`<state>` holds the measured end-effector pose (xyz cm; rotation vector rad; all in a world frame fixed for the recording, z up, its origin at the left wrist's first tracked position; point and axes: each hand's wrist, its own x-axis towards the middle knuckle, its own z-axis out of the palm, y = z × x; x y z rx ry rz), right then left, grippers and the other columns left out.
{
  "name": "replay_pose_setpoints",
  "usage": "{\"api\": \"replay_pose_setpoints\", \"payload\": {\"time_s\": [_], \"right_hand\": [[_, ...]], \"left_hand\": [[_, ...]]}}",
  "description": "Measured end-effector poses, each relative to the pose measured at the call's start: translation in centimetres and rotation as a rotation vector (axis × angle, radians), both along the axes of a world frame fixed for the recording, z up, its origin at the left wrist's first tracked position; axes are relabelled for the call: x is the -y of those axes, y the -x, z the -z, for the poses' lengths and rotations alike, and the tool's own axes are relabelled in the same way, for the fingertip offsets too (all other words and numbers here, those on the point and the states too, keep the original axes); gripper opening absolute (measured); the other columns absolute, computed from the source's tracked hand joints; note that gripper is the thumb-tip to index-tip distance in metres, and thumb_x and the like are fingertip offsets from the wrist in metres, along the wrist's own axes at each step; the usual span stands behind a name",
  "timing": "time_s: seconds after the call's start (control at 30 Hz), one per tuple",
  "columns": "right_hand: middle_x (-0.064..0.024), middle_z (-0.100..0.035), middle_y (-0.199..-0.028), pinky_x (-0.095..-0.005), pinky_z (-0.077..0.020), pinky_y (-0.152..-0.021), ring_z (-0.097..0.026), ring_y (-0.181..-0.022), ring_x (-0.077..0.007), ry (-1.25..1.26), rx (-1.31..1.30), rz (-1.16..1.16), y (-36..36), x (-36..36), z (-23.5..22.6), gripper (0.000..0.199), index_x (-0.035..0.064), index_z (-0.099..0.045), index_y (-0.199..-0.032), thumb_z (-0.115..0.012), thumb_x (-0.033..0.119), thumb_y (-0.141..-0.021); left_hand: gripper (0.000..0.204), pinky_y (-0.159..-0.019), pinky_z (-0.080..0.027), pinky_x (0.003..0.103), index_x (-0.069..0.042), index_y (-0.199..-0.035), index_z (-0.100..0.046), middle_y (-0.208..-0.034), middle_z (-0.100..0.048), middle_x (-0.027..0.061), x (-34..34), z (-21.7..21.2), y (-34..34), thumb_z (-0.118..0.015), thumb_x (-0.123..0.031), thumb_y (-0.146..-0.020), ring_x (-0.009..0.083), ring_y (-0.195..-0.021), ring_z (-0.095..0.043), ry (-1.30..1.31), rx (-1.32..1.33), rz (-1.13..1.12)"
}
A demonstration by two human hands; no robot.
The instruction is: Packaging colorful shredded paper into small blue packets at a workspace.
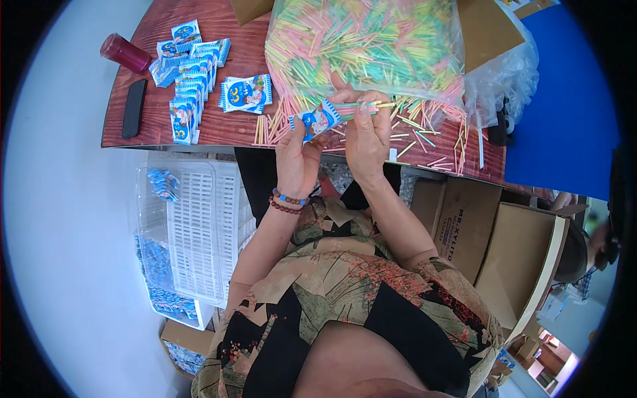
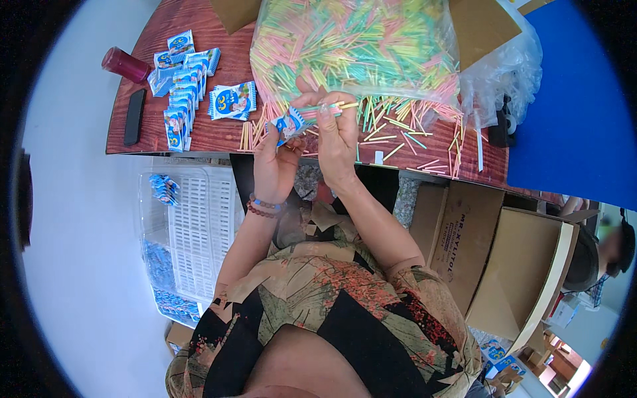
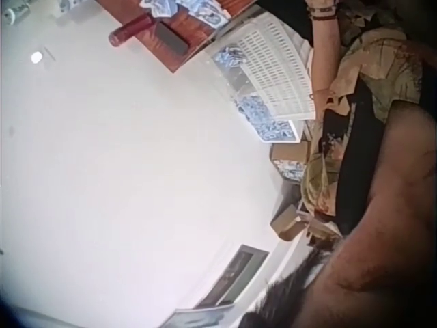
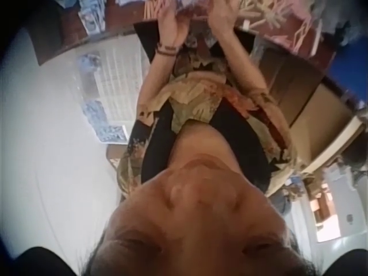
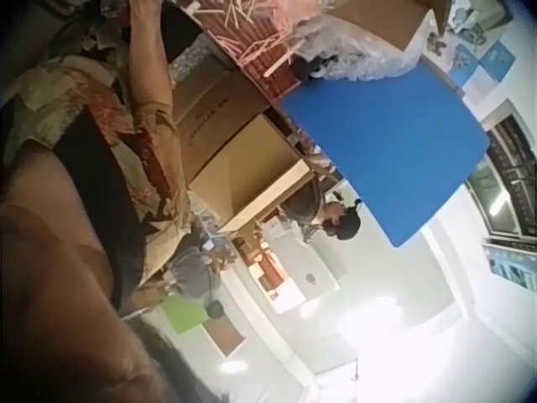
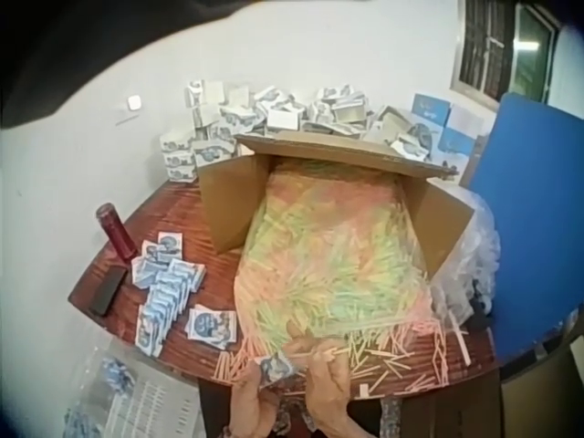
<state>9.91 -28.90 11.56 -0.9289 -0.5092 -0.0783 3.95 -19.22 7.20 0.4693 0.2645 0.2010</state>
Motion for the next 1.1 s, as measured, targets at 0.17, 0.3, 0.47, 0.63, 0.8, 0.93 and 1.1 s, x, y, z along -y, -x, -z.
{"api": "replay_pose_setpoints", "payload": {"time_s": [0.17, 0.3, 0.47, 0.63, 0.8, 0.93, 1.1], "right_hand": [[-0.0215, -0.052, -0.13, -0.0483, -0.0148, -0.114, -0.031, -0.137, -0.0333, 0.208, 0.049, -0.008, -0.1, -0.3, -0.1, 0.015, 0.0096, -0.05, -0.11, -0.044, 0.019, -0.1], [-0.0188, -0.041, -0.144, -0.0411, -0.0178, -0.115, -0.028, -0.14, -0.0293, 0.288, -0.058, -0.049, -0.2, -0.3, -1.1, 0.035, 0.004, -0.052, -0.125, -0.038, 0.025, -0.101], [-0.0157, -0.04, -0.145, -0.0384, -0.0231, -0.113, -0.031, -0.138, -0.0276, 0.801, 0.183, -0.004, -0.3, -0.8, -1.5, 0.044, -0.0011, -0.05, -0.13, -0.036, 0.028, -0.1], [-0.0102, -0.054, -0.127, -0.0307, -0.0407, -0.098, -0.051, -0.117, -0.0157, 0.598, -0.142, -0.13, -1.3, -0.5, -1.1, 0.037, 0.0032, -0.051, -0.13, -0.053, 0.013, -0.094], [-0.0037, -0.067, -0.09, -0.0219, -0.0468, -0.077, -0.06, -0.082, -0.0063, 0.759, -0.143, -0.231, -1.1, -2.1, -1.5, 0.02, -0.0023, -0.064, -0.105, -0.061, 0.012, -0.091], [-0.0042, -0.068, -0.092, -0.0224, -0.0468, -0.077, -0.06, -0.084, -0.0072, 0.758, -0.139, -0.376, -2.3, -2.9, -0.8, 0.018, -0.0025, -0.065, -0.103, -0.061, 0.01, -0.091], [-0.0028, -0.067, -0.089, -0.0223, -0.0465, -0.076, -0.06, -0.083, -0.007, 0.733, -0.17, -0.349, -2.5, -2.6, -0.7, 0.017, -0.0015, -0.065, -0.103, -0.061, 0.01, -0.091]], "left_hand": [[0.026, -0.079, -0.05, 0.032, -0.002, -0.102, -0.064, -0.102, -0.067, 0.0069, 0.2, -0.3, -0.2, -0.053, -0.025, -0.098, 0.0145, -0.091, -0.061, -0.027, 0.001, -0.03], [0.027, -0.087, -0.049, 0.035, -0.001, -0.106, -0.063, -0.105, -0.066, 0.0079, 0.0, -0.2, -0.5, -0.052, -0.024, -0.098, 0.0169, -0.096, -0.062, 0.02, 0.045, -0.035], [0.032, -0.091, -0.048, 0.036, -0.001, -0.117, -0.057, -0.114, -0.063, 0.0084, -1.0, 1.0, -0.5, -0.054, -0.025, -0.097, 0.019, -0.102, -0.061, 0.124, 0.035, -0.023], [0.037, -0.094, -0.047, 0.038, -0.007, -0.126, -0.051, -0.122, -0.058, 0.0073, -2.1, 2.0, -0.3, -0.056, -0.028, -0.095, 0.0197, -0.11, -0.057, 0.212, 0.09, -0.021], [0.038, -0.096, -0.046, 0.04, -0.006, -0.126, -0.051, -0.121, -0.059, 0.007, -2.9, 1.0, 0.2, -0.057, -0.028, -0.095, 0.0204, -0.111, -0.056, 0.234, 0.163, -0.065], [0.033, -0.095, -0.049, 0.04, -0.005, -0.124, -0.052, -0.118, -0.061, 0.0086, -4.2, 1.1, 0.8, -0.058, -0.02, -0.095, 0.0211, -0.108, -0.059, 0.093, 0.101, -0.114], [0.028, -0.091, -0.053, 0.04, -0.002, -0.122, -0.053, -0.115, -0.063, 0.0109, -5.1, 1.3, 0.6, -0.055, -0.013, -0.095, 0.023, -0.102, -0.063, 0.094, 0.017, -0.144]]}}
